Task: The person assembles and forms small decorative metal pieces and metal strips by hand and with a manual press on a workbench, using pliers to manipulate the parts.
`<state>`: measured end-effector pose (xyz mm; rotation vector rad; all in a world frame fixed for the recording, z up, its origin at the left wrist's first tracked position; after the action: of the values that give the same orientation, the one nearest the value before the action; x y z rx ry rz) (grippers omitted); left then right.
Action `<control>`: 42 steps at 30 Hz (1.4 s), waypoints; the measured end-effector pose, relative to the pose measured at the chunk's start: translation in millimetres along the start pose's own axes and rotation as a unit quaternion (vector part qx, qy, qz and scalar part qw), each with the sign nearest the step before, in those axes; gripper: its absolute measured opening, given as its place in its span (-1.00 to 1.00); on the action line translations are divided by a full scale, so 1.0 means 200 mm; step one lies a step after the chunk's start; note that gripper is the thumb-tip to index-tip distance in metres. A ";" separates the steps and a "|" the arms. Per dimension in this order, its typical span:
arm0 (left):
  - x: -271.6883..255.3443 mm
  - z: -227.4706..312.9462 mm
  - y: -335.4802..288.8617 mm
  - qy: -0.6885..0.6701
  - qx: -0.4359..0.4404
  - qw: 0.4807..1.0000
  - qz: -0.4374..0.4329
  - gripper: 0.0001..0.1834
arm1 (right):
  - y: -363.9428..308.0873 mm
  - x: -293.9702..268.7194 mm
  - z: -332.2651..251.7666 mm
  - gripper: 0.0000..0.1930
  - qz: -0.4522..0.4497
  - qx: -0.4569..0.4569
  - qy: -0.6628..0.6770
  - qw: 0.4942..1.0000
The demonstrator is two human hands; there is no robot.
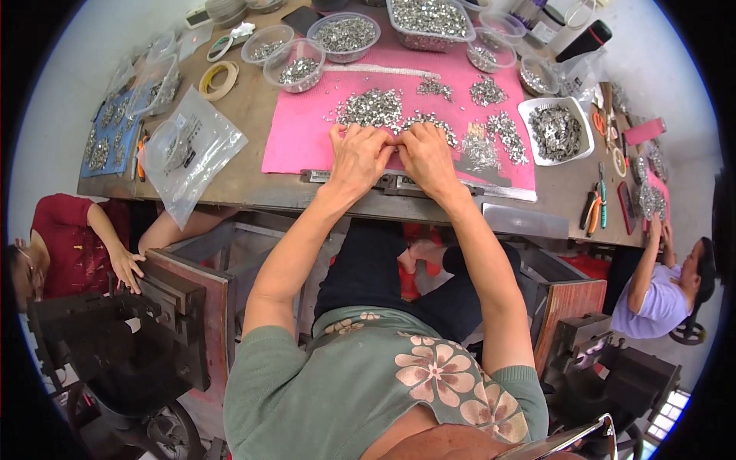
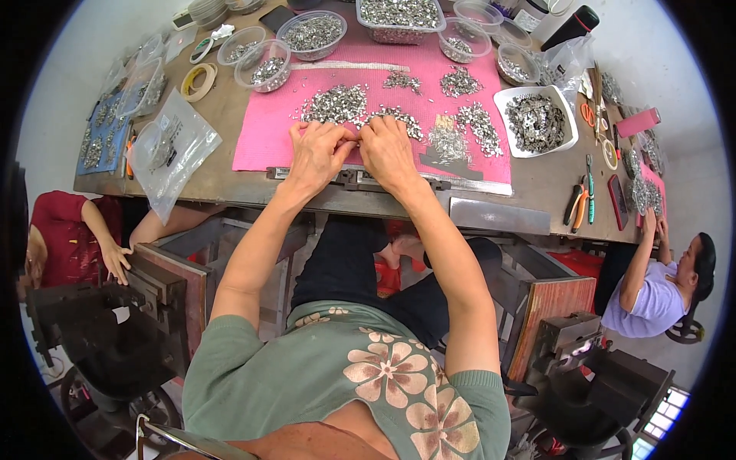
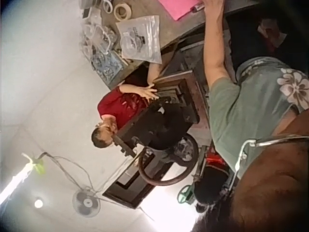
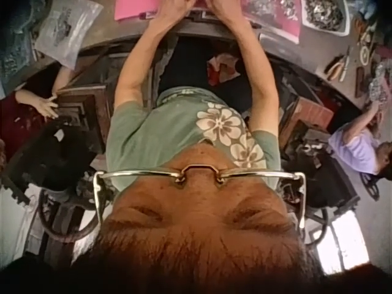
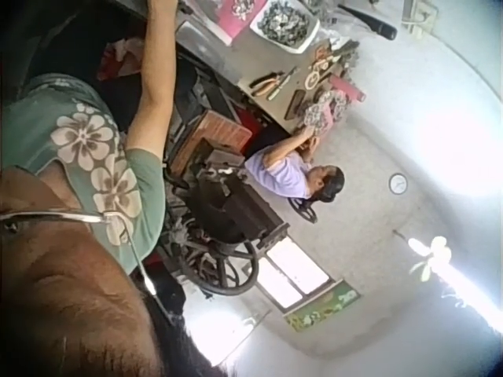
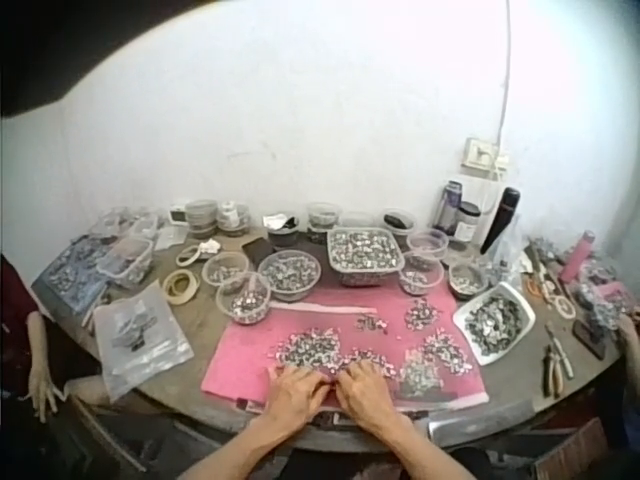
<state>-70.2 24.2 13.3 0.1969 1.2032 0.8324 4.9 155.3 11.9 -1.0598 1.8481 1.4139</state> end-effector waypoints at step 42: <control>-0.10 0.08 -0.09 -0.073 0.023 0.997 -0.030 -0.90 | 0.04 0.06 0.05 -0.88 -0.029 0.067 0.038 0.997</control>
<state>-49.9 2.3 24.3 0.2537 1.0875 0.7261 -9.0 162.3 4.4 -1.1026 1.9213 1.2143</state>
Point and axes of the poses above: each hand's wrist, its own y-axis towards the middle knuckle, its own x-axis out of the palm, z = x × y, the point moved 4 cm from there along y, towards the middle knuckle, and after that the axes turned 5 degrees about x, right-handed, at the moved point
